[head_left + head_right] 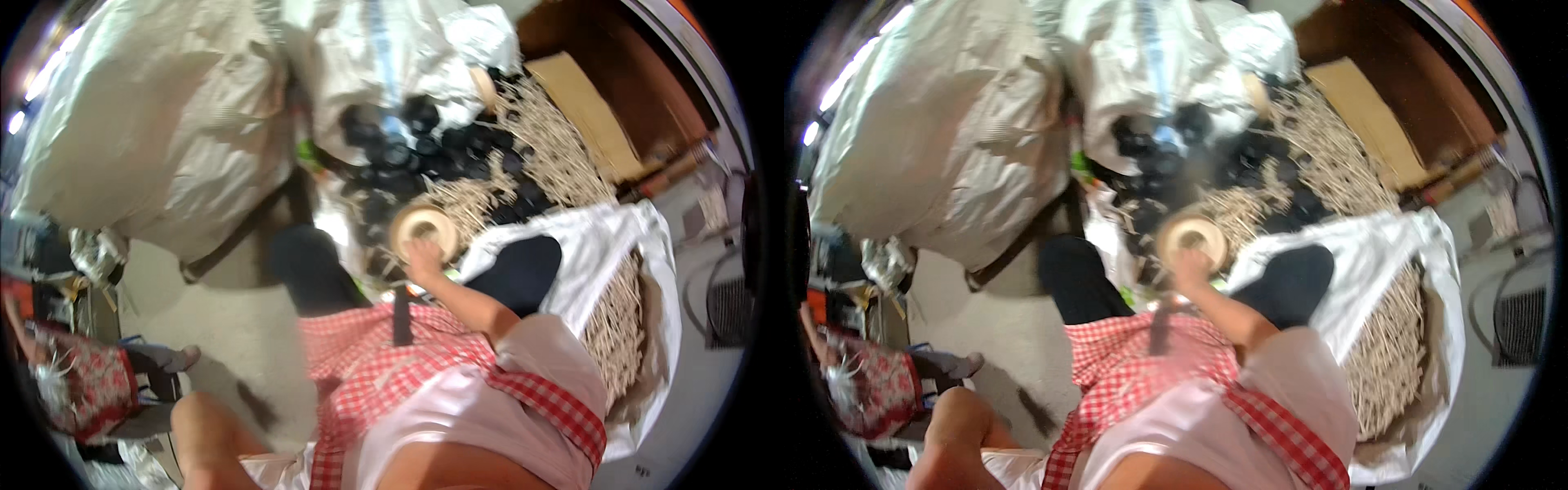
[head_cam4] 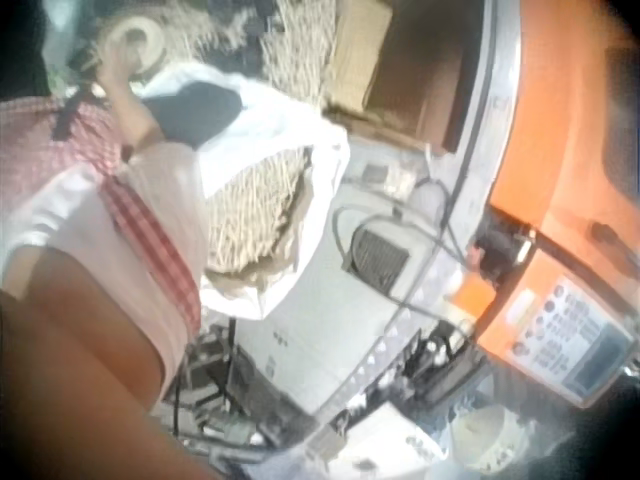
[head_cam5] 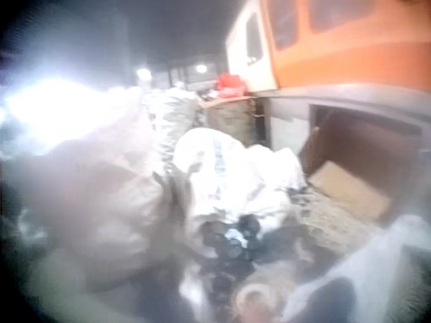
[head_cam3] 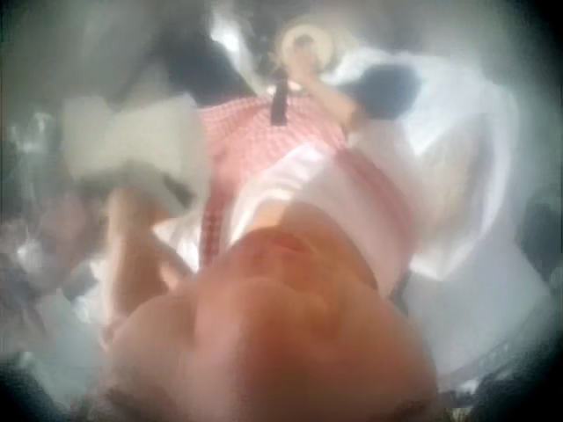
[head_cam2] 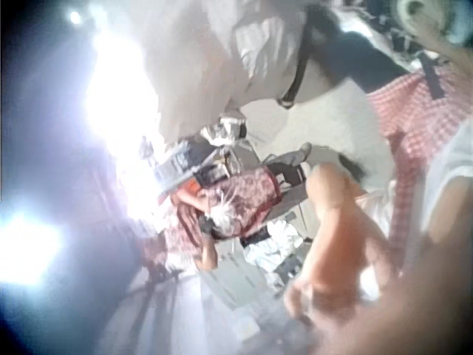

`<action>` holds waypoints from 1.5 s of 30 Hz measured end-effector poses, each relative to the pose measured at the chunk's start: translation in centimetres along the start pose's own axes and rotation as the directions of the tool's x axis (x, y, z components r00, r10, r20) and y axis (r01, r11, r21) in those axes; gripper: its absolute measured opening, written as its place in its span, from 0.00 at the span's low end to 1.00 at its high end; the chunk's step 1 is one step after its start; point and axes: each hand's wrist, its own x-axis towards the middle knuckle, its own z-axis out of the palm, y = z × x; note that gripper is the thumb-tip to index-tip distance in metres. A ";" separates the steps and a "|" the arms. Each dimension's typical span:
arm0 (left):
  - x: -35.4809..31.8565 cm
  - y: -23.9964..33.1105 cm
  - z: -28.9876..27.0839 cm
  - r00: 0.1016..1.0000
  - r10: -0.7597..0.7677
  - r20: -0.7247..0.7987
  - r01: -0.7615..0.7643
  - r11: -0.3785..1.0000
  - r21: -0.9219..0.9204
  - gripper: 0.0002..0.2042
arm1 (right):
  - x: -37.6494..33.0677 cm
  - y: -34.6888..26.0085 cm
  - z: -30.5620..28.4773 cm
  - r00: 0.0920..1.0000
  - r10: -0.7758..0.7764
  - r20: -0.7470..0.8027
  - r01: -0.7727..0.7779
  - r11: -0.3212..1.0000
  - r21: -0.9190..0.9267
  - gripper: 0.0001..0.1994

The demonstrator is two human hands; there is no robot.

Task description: The person sorts plastic rings and black plastic components from a pile onto a packing surface, occasionally tossing items into a large white bag.

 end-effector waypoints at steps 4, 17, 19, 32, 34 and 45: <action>-1.0 1.5 2.5 0.992 -0.057 0.112 0.050 0.997 0.059 0.17 | -1.3 -1.7 1.2 0.988 -0.110 -0.109 0.126 0.980 0.155 0.28; -9.3 0.9 2.4 0.722 -0.537 0.436 0.490 0.842 0.225 0.13 | -1.8 -0.1 -2.2 0.998 0.020 -0.051 -0.019 1.000 0.023 0.33; -9.6 0.8 2.7 0.700 -0.541 0.466 0.488 0.839 0.241 0.13 | -1.4 0.3 -1.9 0.998 0.019 -0.062 -0.018 1.000 0.009 0.32; -12.0 1.2 4.1 0.548 -0.590 0.593 0.552 0.787 0.274 0.12 | -1.9 -0.6 -3.2 0.994 0.065 -0.090 -0.051 0.988 0.146 0.29; -12.5 1.3 4.1 0.505 -0.606 0.615 0.566 0.770 0.295 0.13 | -2.2 -0.7 -3.3 0.992 0.067 -0.109 -0.048 0.983 0.176 0.29; -17.8 2.8 4.1 0.187 -0.566 0.803 0.667 0.673 0.320 0.10 | -2.0 0.0 -3.0 0.980 0.047 -0.192 -0.008 0.980 0.199 0.27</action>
